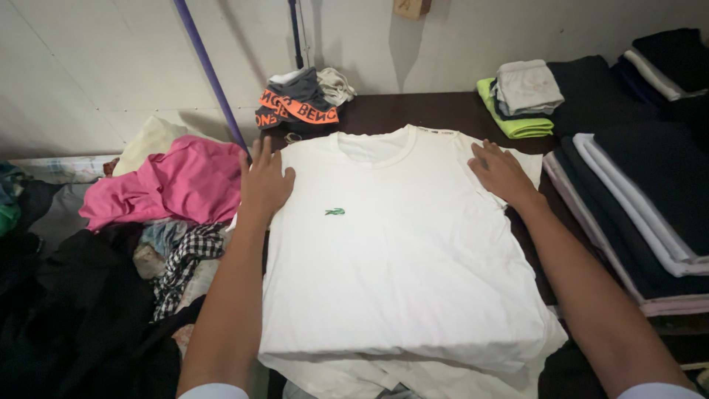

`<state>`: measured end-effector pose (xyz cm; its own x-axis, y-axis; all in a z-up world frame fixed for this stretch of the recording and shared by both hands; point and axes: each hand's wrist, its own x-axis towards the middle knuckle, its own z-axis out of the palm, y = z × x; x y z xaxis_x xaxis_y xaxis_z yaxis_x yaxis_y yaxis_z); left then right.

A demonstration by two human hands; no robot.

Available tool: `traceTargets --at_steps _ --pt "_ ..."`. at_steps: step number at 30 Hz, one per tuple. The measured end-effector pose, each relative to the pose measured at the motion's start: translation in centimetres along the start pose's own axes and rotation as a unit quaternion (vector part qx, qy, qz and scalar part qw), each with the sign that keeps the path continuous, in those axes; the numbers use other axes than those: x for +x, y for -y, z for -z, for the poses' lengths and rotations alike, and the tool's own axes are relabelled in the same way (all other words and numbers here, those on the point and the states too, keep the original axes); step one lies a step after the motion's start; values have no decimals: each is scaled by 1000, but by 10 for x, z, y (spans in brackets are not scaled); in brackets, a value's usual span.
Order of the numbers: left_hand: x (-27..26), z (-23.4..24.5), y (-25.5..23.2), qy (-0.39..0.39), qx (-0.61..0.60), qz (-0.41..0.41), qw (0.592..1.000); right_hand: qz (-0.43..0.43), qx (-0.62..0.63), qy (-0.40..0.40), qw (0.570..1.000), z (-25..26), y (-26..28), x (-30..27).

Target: The person lays out a white t-shirt on a table, smooths the fabric, folds the sleeves inward, and then folds the bottom section of the shirt upward twice.

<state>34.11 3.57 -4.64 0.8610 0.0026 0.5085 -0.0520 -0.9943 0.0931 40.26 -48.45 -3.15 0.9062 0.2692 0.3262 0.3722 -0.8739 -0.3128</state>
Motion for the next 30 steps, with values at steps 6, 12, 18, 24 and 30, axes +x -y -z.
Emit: traceTargets --at_steps 6,12,18,24,30 --pt "13 -31 17 42 -96 -36 994 2 -4 -7 1000 -2 -1 -1" --pt "10 -26 12 67 -81 -4 994 11 -6 -8 1000 -4 -4 -2" --pt "10 -19 4 86 -69 34 993 2 2 -6 1000 -6 -5 1" --pt "10 -12 1 96 -86 52 990 -2 4 -16 1000 -4 -3 -1" --pt "1 0 -5 46 -106 59 991 -21 -31 -8 999 6 9 -3"
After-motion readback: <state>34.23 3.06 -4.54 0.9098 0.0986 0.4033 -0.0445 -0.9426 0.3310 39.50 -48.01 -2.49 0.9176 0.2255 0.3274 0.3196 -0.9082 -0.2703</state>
